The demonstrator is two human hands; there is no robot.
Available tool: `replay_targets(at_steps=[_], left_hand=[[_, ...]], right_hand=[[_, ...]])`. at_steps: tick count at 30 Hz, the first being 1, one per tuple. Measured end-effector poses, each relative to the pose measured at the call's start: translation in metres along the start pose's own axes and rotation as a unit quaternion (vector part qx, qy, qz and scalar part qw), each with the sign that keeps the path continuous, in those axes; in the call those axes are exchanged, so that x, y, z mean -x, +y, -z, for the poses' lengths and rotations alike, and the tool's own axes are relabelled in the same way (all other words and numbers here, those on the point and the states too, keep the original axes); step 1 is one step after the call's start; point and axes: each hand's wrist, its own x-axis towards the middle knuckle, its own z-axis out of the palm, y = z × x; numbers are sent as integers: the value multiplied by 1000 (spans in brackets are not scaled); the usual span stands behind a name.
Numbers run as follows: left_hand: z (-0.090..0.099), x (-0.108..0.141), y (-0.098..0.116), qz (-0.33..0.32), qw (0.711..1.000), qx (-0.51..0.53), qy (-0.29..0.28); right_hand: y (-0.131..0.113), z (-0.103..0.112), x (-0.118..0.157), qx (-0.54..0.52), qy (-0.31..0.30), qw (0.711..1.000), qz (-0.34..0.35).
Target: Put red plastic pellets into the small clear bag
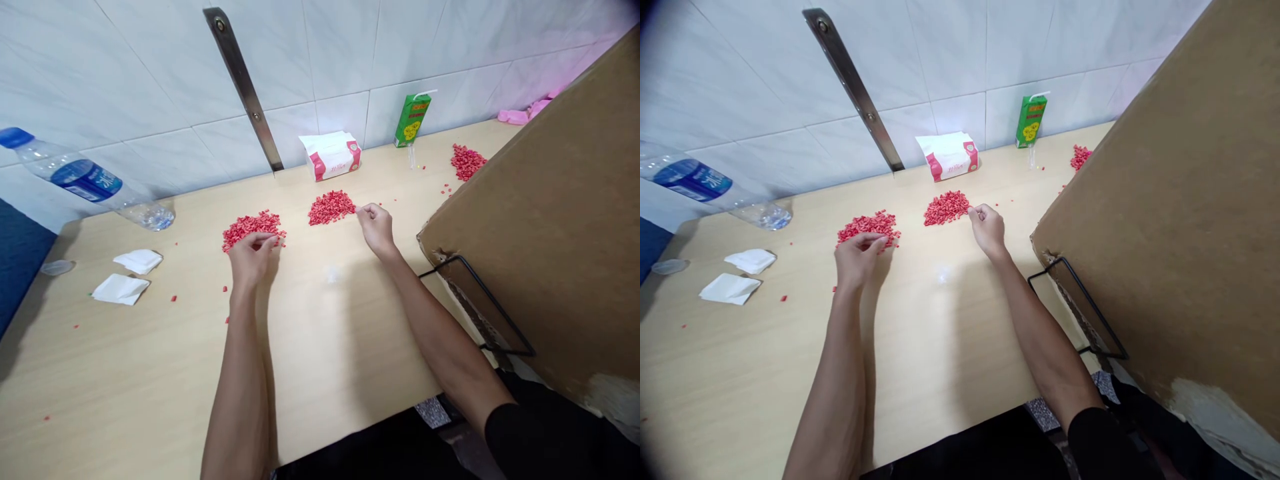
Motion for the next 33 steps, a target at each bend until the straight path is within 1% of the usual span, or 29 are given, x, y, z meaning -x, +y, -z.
replay_targets(at_steps=[1,3,4,5,7,9,13,15,17,20,22,25,29,33], left_hand=[[7,-3,-6,-8,998,-47,30],[16,-5,-11,-37,989,-119,86],[18,-5,-11,-47,986,-127,101],[18,-5,-8,-56,985,-122,105],[14,-1,1,-69,990,-91,79],[7,4,12,-80,994,-70,25],[-7,13,27,-105,989,-69,-71],[-12,15,29,-113,985,-79,-103],[-16,16,30,-120,982,-85,-122],[-21,18,29,-123,979,-91,-138],[-23,18,28,-122,977,-94,-145],[-25,18,26,-119,977,-104,-146],[-26,18,23,-111,977,-111,-146],[-27,19,23,-102,975,-117,-156]], right_hand=[[1,-1,1,70,10,997,18],[-1,-4,4,184,2,980,73],[-3,-6,5,225,-25,968,105],[-5,-8,7,258,-48,956,133],[-7,-12,8,300,-78,937,163],[-7,-13,7,317,-93,930,164],[-5,-12,4,312,-99,931,162],[-4,-11,3,295,-94,937,161],[-3,-10,1,268,-85,948,152],[-1,-10,-2,225,-74,964,123],[0,-9,-3,210,-71,969,107],[1,-9,-4,209,-65,971,94],[-1,-10,-2,216,-62,969,98],[-3,-5,-2,181,-81,977,83]])
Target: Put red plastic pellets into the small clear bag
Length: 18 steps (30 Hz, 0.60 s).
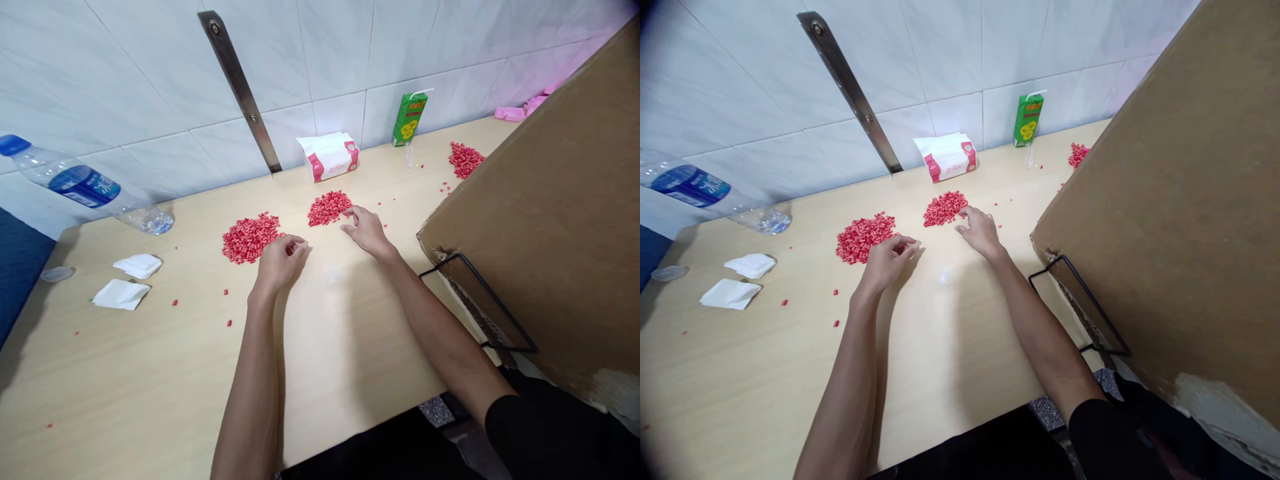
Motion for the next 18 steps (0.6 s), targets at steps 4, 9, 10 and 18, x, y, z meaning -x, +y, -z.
replay_targets(at_steps=[4,9,10,18], left_hand=[[-1,1,0,4,1000,-6,-19],[-2,1,0,3,1000,-12,-19],[-2,0,0,2,1000,-13,-19],[-4,0,0,5,1000,-17,-21]], right_hand=[[6,5,0,-88,-22,996,6],[12,-2,-1,-101,55,993,14],[10,-4,-1,-75,57,995,16],[-3,1,1,20,7,1000,3]])
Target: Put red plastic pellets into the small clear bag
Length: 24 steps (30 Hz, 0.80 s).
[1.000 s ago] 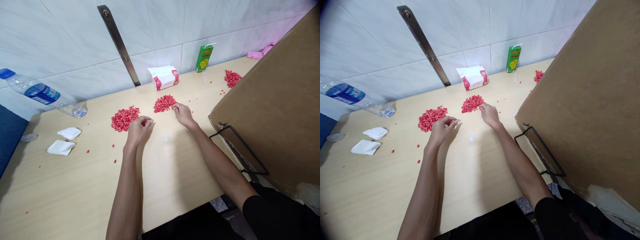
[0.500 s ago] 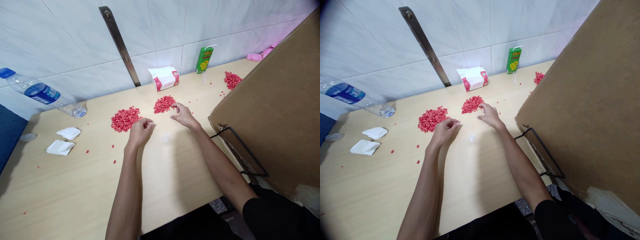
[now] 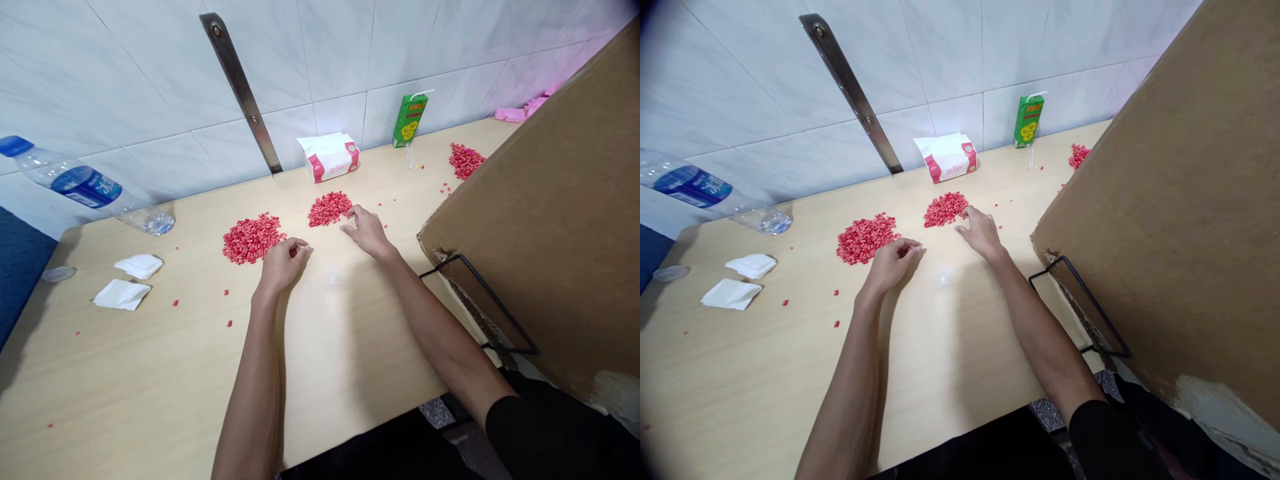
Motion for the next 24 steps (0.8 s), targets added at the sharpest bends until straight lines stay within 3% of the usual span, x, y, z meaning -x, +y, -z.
replay_targets(at_steps=[4,8,11,15,20,24], left_hand=[[-1,1,0,2,1000,-5,-3],[-2,0,-2,4,1000,-6,3],[-4,-1,-3,2,1000,-14,9],[-5,-1,-2,1,1000,-21,11],[-5,-1,-1,-3,999,-30,11],[-5,-1,-1,-1,999,-36,11]], right_hand=[[4,5,0,-73,-37,997,-5],[8,1,-1,-130,7,991,-20],[8,-3,0,-84,29,996,22],[4,-4,3,22,-23,994,105],[-1,-3,5,128,-88,980,127],[-1,0,4,98,-111,982,118]])
